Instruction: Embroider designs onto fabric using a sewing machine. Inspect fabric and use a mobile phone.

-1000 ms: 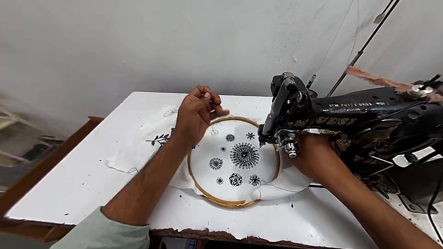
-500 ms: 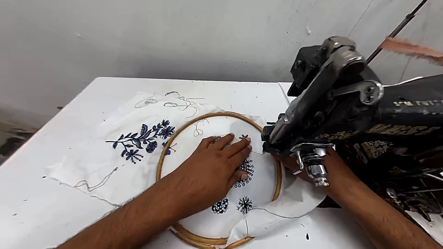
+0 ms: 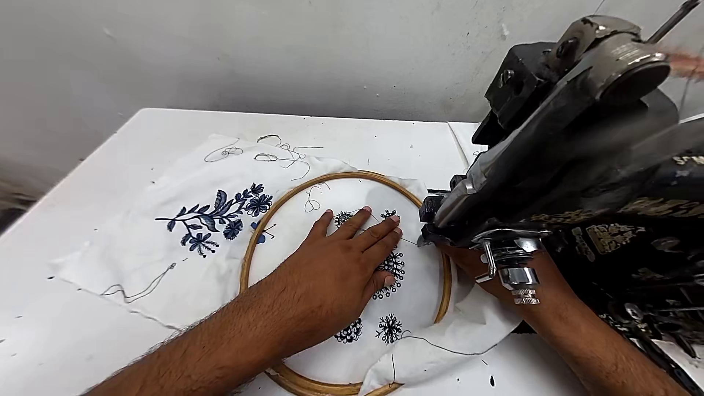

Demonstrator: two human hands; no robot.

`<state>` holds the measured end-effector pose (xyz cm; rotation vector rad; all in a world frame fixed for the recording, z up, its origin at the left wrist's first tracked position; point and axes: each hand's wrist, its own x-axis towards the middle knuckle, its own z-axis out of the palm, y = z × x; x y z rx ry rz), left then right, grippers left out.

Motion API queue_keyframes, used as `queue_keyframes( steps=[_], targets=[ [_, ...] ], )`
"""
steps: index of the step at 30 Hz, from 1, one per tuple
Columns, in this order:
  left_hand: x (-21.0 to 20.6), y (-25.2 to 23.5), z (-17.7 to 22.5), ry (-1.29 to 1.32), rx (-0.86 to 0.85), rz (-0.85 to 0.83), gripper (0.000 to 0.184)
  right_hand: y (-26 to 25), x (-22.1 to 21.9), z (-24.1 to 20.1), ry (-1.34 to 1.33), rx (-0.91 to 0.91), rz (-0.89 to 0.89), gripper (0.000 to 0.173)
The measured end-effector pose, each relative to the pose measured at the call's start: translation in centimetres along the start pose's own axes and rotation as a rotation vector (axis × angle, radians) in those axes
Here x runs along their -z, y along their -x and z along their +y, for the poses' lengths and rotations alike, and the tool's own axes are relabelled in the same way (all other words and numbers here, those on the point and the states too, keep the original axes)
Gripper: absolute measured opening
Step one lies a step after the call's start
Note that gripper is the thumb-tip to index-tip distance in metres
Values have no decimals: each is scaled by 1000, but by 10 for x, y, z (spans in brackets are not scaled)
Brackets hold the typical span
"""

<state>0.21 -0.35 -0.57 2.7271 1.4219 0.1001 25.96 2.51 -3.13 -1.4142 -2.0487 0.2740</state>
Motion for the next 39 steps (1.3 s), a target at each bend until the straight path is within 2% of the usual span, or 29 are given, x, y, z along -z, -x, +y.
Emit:
queue_keyframes(
  steps=[6,10,17,24,30,37,39],
  targets=[
    [-2,-2,2,1,-8,23,58,0,11,-15,-73,-141,-26,19],
    [2,1,2,-12,16,-13,59,-2,1,-5,-73,-59,-16,20],
    [-2,-2,3,-5,-10,21,57,-3,10,-11,-116,-87,-20,17],
    [2,1,0,-4,17,-5,58,-6,-1,-2,-20,-52,-41,24],
    [0,-1,4,11,-6,-4,57,-2,15,-16,-92,-141,-52,17],
    [2,0,2,0,13,-18,57,-5,4,-9,-73,-28,-29,19],
    [1,0,3,8,2,-10,57,-4,10,-13,-100,-59,-36,14]
  ],
)
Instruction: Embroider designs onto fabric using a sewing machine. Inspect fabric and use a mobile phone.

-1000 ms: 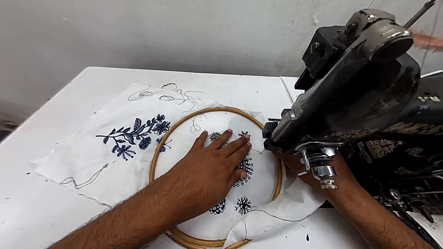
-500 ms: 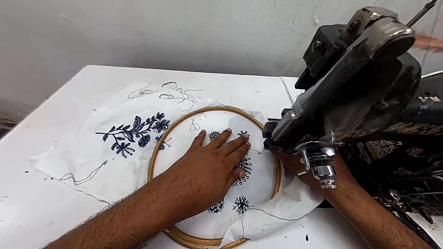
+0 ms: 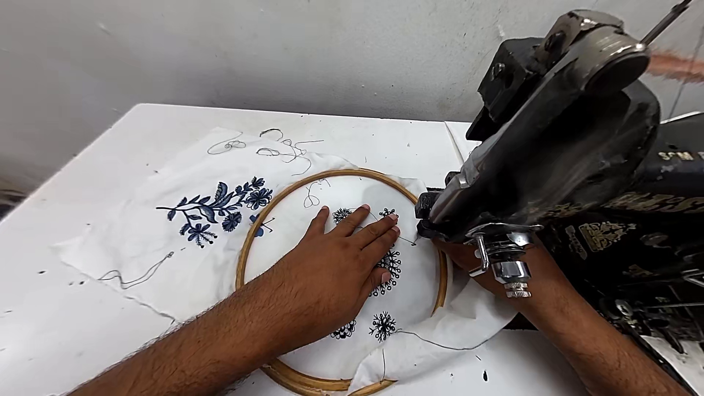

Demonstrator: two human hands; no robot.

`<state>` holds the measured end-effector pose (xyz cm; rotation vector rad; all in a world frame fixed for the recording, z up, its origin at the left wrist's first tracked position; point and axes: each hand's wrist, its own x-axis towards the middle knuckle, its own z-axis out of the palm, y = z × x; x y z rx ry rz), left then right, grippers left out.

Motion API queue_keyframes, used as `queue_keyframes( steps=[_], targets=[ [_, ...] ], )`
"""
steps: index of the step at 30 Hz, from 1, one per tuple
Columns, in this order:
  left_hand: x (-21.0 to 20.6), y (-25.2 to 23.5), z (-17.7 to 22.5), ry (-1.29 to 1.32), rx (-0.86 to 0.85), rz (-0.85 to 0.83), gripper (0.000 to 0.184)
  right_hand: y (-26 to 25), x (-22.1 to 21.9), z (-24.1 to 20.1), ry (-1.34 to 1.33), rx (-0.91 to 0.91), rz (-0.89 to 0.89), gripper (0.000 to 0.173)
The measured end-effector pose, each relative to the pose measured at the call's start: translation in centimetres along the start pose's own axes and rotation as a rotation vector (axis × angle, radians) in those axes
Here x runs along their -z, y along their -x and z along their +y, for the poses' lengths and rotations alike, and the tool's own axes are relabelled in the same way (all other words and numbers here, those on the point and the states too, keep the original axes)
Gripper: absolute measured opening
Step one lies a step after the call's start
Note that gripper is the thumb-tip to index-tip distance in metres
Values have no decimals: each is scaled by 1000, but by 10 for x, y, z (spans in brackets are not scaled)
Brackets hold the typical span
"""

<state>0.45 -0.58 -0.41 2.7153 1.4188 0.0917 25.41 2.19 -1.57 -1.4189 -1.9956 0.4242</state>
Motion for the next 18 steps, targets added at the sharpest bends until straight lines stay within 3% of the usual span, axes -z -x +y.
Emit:
queue_keyframes(
  steps=[18],
  targets=[
    [0,0,-2,5,-2,7,57,-1,-4,4,-22,-29,-2,21]
  ],
)
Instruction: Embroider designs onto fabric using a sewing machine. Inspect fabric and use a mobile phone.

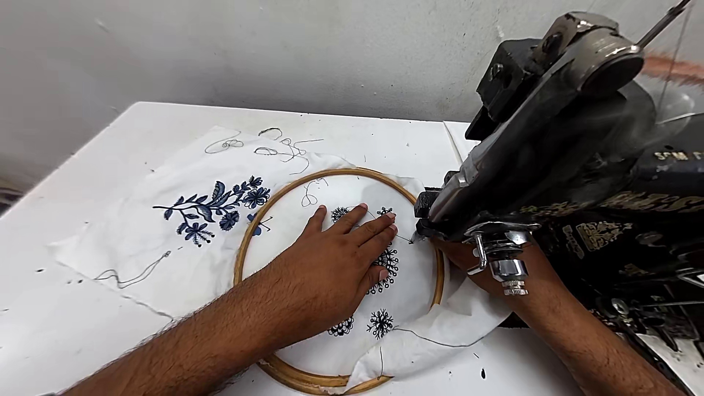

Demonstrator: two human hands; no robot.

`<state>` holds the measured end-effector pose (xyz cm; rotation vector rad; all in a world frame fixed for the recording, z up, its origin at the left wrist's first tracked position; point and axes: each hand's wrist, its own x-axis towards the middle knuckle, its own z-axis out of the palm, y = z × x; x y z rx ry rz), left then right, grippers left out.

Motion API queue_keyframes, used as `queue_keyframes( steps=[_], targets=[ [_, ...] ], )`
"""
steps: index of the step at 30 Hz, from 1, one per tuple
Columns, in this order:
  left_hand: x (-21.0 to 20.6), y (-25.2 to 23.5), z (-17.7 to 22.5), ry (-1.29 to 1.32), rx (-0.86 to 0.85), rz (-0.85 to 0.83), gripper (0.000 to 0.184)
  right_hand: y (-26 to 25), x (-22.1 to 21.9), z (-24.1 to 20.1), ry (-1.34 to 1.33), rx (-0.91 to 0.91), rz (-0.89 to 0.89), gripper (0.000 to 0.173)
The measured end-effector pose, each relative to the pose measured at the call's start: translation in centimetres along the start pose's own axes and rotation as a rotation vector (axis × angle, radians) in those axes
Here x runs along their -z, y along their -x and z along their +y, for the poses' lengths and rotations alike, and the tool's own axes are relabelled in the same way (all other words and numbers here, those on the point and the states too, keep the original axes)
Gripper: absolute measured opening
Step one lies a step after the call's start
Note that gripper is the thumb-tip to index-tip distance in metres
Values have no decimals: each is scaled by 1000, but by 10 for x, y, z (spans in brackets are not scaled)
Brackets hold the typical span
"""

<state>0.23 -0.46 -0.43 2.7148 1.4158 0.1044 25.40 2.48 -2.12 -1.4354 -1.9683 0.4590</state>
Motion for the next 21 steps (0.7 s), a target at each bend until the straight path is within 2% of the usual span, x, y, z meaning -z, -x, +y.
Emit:
queue_keyframes(
  steps=[3,7,13,21],
  targets=[
    [1,0,1,-3,12,-12,56,-1,0,1,23,-30,-18,27],
    [3,2,3,-23,6,-28,56,-2,-1,3,106,-3,-42,27],
    [0,-1,1,-13,6,-5,56,-1,0,-2,73,17,6,22],
    [3,2,1,-27,14,-34,57,-2,-4,3,97,30,-21,26]
  ],
)
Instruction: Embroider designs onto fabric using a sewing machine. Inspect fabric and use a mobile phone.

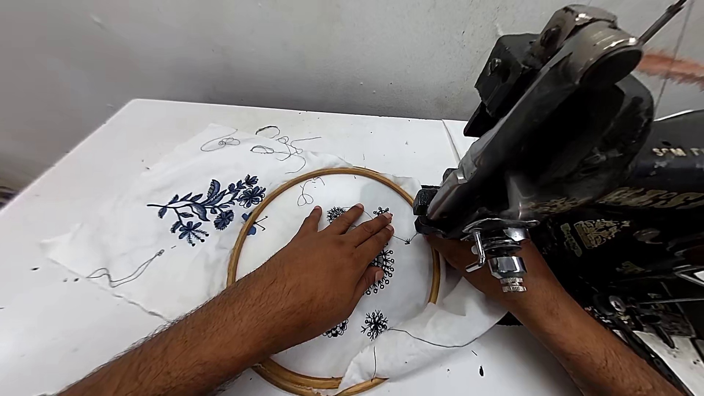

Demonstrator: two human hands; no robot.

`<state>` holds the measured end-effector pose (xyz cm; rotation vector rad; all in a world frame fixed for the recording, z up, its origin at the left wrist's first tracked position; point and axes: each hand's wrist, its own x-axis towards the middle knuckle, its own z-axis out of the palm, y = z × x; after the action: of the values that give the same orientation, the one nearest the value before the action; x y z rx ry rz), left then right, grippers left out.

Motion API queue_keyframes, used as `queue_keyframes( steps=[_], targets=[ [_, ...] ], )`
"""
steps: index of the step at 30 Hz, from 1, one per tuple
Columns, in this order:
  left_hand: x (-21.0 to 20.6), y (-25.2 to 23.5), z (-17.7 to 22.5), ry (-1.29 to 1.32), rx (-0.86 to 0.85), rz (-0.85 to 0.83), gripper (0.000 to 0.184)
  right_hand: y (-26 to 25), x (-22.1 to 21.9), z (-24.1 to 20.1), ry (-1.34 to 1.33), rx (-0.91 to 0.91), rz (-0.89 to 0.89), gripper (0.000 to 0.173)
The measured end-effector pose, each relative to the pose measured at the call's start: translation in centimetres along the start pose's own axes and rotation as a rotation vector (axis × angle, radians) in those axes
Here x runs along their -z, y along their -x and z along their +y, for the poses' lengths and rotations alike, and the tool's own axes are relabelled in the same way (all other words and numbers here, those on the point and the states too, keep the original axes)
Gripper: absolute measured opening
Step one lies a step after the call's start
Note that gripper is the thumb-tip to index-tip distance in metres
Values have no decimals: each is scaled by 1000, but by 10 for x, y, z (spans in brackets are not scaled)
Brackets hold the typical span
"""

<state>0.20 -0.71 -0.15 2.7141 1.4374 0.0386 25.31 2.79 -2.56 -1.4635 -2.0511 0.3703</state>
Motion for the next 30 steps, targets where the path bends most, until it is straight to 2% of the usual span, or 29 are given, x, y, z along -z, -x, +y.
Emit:
queue_keyframes(
  steps=[4,9,20,30],
  targets=[
    [-3,-2,-1,1,-14,40,57,2,4,-5,-19,-47,11,22],
    [0,0,-3,15,3,0,57,-1,-3,0,7,13,4,23],
    [0,-2,-6,20,-5,8,57,1,-4,-1,-2,-88,-1,29],
    [0,-4,-6,29,-2,-3,57,1,-3,1,-7,-57,12,28]
  ],
)
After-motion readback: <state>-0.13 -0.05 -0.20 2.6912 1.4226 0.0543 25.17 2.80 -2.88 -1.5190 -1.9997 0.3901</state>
